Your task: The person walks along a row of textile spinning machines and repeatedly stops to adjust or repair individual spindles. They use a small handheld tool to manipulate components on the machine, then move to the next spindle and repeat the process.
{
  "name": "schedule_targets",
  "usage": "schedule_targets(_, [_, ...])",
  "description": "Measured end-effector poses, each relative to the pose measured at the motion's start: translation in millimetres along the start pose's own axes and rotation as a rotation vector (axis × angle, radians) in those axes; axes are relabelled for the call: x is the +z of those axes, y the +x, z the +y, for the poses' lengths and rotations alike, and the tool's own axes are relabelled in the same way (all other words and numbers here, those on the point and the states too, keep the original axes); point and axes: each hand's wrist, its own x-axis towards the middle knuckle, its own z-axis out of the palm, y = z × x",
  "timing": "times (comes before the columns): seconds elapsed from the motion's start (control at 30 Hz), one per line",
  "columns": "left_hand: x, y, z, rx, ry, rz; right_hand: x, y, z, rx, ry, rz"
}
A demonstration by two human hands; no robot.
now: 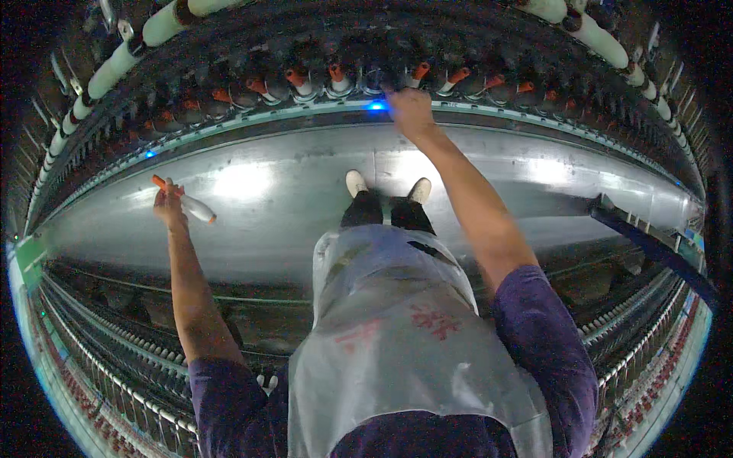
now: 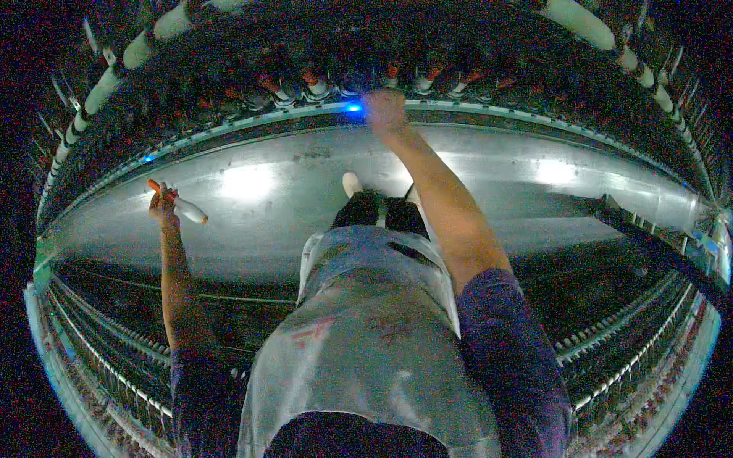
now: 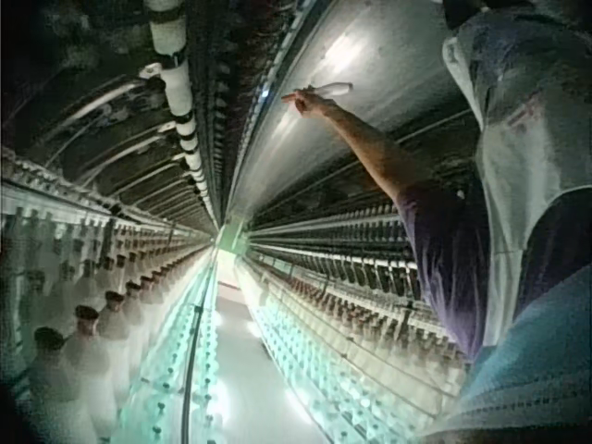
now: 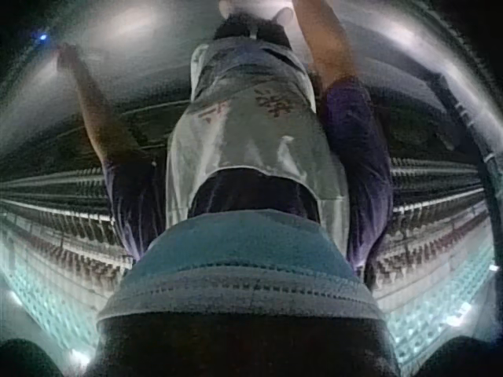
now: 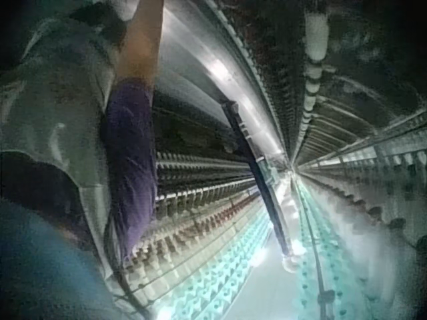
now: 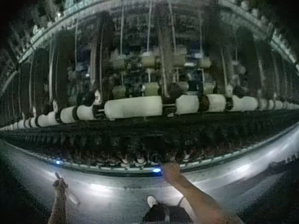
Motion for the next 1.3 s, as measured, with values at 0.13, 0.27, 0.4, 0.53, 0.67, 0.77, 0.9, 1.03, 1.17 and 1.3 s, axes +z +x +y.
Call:
schedule_targets(0.13, [42.3, -39.2, 65.8, 0.093, 0.096, -0.189, -89.7, -7.9, -3.3, -0.031, 0.789, -0.115])
schedule_targets(0.27, [139.8, -154.9, 125.5, 0.396, 0.1, -0.424, -217.0, -7.3, 9.1, 0.455, 1.548, -0.343])
schedule_targets(0.4, [225.8, -264.7, 178.1, 0.759, -0.094, -0.519, -296.1, 1.3, 15.4, 0.556, 1.766, -0.155])
schedule_targets(0.53, [301.6, -266.3, 201.4, 0.769, -0.035, -0.497, -345.7, 1.5, 15.0, 0.608, 1.685, -0.084])
schedule_targets(0.67, [362.1, -245.1, 167.9, 0.573, 0.222, -0.623, -401.2, -6.3, 16.8, 0.264, 1.679, 0.135])
schedule_targets(0.77, [385.8, -245.7, 130.9, 0.919, 0.062, -0.315, -426.7, 1.7, 15.1, 0.169, 1.687, 0.284])
schedule_targets(0.9, [405.4, -246.8, 99.6, 0.771, 0.141, -0.316, -441.7, 21.7, 4.6, 0.284, 1.514, 0.335])
schedule_targets(1.03, [413.6, -248.3, 80.4, 0.822, 0.109, -0.24, -451.5, 39.9, -3.9, 0.241, 1.527, 0.348])
schedule_targets(1.17, [406.0, -253.3, 89.6, 0.818, 0.095, -0.267, -445.9, 55.3, -8.4, 0.134, 1.487, 0.279])
schedule_targets(1.3, [388.7, -251.3, 144.6, 0.685, 0.01, -0.274, -432.5, 70.7, -2.1, 0.084, 1.43, 0.211])
